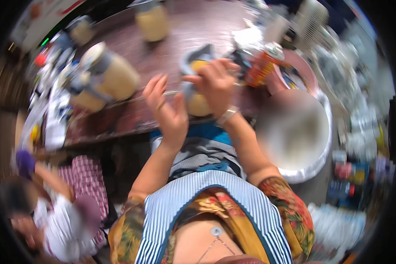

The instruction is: The person assembles beige and gray plastic pitchers at a workbench. They wipe the handle area with a blue cloth, spray a lubricant onto the cloth, and then insert a small white circular seal into the pitcher's opening. The person repeats this process for several pitchers, placing the finished units on the table.

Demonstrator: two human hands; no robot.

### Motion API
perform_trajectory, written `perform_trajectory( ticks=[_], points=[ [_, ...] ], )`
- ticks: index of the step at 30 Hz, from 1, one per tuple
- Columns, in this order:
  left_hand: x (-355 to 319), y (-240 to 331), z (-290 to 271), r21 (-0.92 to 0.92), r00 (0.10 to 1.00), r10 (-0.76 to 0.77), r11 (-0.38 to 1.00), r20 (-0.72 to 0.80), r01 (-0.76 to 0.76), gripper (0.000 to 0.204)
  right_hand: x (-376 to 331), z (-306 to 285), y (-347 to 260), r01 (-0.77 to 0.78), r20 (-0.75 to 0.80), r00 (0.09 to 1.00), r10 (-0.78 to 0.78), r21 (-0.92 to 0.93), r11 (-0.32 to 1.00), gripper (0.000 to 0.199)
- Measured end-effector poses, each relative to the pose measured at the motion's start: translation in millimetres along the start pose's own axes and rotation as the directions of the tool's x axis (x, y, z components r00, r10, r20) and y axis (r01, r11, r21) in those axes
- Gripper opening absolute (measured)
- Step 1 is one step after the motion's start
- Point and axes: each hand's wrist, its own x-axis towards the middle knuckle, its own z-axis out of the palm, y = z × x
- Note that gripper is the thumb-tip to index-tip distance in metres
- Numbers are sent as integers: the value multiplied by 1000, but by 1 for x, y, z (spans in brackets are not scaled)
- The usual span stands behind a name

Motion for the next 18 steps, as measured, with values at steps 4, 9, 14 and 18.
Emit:
perform_trajectory(
  ticks=[4, 9, 14, 18],
  points=[
    [-19, -3, 0, -139, 931, -353, 922, 90, 363, 41, -2, -1, -10, 58, -154, 987, -34, 152, 987, 39],
    [-4, -17, -17, -18, 970, -241, 970, -39, 241, 26, -88, -121, 45, 124, -107, 984, -146, -189, 974, 32],
    [-19, -22, -36, -136, 963, -268, 954, 19, 268, 31, -218, -253, 196, -426, -145, 305, 941, -905, -1, 44],
    [-37, -50, -33, -486, 904, -424, 780, 52, 394, 23, -347, -297, 293, -475, -362, 20, 932, -824, -310, 66]
  ],
)
